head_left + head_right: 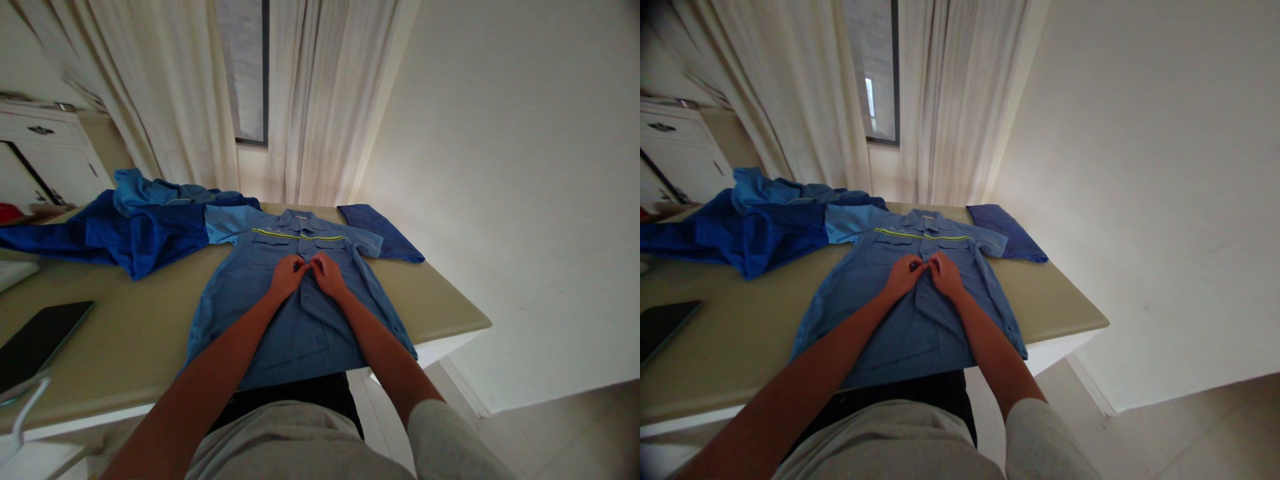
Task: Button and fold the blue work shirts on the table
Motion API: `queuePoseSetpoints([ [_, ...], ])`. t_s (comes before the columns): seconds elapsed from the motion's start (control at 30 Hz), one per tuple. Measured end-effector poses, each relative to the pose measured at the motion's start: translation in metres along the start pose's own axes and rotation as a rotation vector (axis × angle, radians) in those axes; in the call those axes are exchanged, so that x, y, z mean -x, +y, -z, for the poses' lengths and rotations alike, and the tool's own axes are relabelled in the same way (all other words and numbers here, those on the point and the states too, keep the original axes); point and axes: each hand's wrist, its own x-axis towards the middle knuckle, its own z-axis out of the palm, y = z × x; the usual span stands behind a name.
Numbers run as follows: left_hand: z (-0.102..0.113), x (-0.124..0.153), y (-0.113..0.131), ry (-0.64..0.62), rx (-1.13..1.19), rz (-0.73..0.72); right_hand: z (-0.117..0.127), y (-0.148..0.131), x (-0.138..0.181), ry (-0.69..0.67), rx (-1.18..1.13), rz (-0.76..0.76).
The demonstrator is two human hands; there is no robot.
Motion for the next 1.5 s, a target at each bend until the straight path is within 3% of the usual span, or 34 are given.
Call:
queuePoseSetpoints([
  [0.37, 0.005, -0.004, -0.005, -0.140, -0.041, 0.118, -0.004, -0.001, -0.001, -0.073, 0.080, -0.034],
  [0.67, 0.007, 0.002, 0.001, -0.003, -0.007, -0.026, 0.001, 0.002, -0.003, -0.023, -0.097, -0.121],
  [1.2, 0.000, 0.000, -0.006, -0.101, -0.087, -0.021, -0.001, 0.006, -0.003, -0.081, -0.034, -0.076],
  [1.33, 0.003, 0.000, -0.002, -0.124, -0.174, -0.005, -0.002, 0.007, -0.004, -0.114, 0.005, -0.099],
  [1.5, 0.007, 0.005, 0.006, -0.146, -0.365, -0.086, 0.001, 0.007, -0.004, -0.154, 0.078, -0.078],
])
